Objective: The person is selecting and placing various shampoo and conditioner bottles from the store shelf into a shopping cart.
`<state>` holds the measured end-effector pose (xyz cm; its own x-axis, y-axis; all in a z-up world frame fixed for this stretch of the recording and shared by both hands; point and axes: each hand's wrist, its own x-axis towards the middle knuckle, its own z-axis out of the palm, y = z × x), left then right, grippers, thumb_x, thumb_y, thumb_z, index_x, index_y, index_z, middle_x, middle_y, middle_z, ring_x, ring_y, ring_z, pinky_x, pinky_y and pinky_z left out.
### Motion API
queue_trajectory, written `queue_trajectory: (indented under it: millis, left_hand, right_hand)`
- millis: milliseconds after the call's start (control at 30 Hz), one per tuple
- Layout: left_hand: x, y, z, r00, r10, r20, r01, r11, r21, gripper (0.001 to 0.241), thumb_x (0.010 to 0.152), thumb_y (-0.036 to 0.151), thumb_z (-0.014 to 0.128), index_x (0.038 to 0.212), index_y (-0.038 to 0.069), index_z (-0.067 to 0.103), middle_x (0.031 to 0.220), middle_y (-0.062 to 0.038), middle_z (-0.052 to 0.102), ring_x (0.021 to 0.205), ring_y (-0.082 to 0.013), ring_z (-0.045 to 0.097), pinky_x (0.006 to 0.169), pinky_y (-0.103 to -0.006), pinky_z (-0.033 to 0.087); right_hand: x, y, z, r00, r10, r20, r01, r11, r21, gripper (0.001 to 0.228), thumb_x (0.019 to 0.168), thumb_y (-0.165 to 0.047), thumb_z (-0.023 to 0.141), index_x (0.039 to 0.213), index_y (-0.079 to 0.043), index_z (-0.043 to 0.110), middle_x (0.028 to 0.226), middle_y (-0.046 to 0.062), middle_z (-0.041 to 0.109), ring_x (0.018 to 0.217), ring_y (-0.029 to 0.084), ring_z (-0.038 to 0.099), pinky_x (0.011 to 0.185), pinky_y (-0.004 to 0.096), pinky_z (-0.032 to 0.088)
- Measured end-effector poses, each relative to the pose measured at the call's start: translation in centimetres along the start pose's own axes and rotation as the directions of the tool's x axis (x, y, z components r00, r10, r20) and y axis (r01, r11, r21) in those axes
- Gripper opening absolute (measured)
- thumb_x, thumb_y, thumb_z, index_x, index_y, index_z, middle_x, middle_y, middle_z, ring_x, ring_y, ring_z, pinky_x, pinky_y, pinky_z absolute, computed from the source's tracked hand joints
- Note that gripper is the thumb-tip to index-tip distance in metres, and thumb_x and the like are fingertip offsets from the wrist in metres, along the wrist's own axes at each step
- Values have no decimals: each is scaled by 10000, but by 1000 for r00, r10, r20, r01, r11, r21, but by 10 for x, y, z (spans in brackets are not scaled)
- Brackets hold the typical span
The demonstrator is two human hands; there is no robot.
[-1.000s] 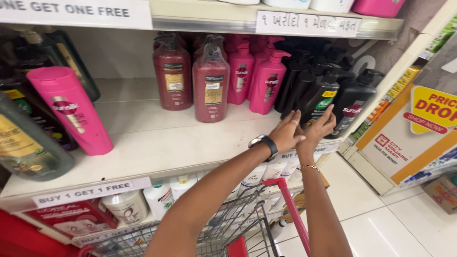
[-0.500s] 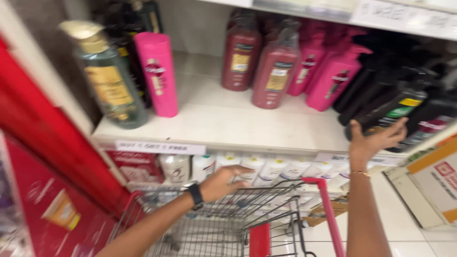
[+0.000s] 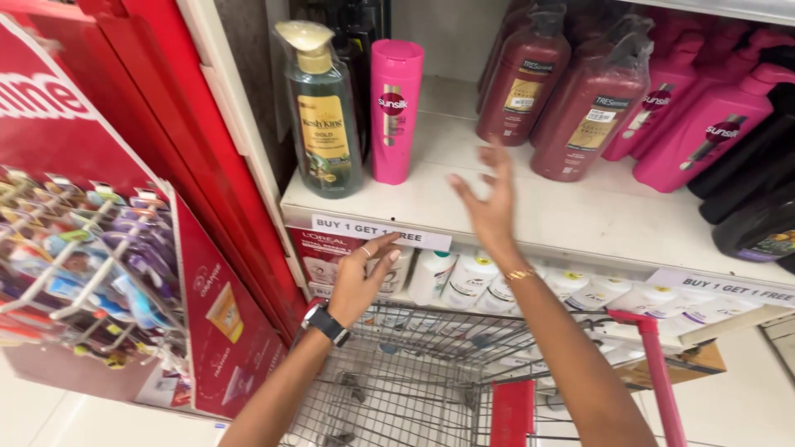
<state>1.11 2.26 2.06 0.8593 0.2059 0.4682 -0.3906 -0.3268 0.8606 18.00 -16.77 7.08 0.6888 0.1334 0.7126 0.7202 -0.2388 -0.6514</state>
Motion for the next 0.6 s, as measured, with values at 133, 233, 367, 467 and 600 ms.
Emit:
queue_trajectory:
  millis: [133,233,367,467,600]
  left_hand:
    - [3,19,-12,996,-89,-8,89,996,-14,376,976,192,654,1323,50,677,1090,-101,807,937,-127,723,781,-265,559]
    - [1,19,-21,974,-226,-19,227,973,52,399,964,201,672,1341,71,679,1038,-91,827,762,-154,598,653,-283,468]
    - [0,18,-32,997,-34,-62,37,998,48,371,997,203,652,1336,52,666,1101,-84,795,942,-129,727,758,-264,561]
    - [16,15,-37,996,42,-78,-41,999,18,398,995,199,658,1358,39,639,1178,-117,772,1067,-166,733,857,-294,565]
    - [31,35,-37,992,60,-114,-62,998,-19,534,986,207,658,1471,32,520,1378,-179,664,1200,-233,696,991,-341,565]
  right_hand:
    - [20,-12,73,998,40,55,-44,996,75,932,875,-283,858,1583,-53,297,1456,158,537,1355,268,532,1064,439,481]
    - [33,-12,104,993,19,118,-33,993,115,1024,869,-254,903,1590,-25,213,1497,232,499,1376,307,498,1062,465,458]
    - [49,-12,126,999,-16,47,5,973,229,881,873,-211,888,1525,-24,325,1341,171,658,1208,249,672,1029,370,574]
    - [65,-17,129,996,70,59,-80,980,181,758,834,-200,904,1388,-15,421,1220,151,717,1101,224,712,974,348,573]
    - [60,-25,117,979,125,159,-159,962,222,657,807,-191,889,1298,-36,482,1173,122,723,1065,187,705,940,335,579]
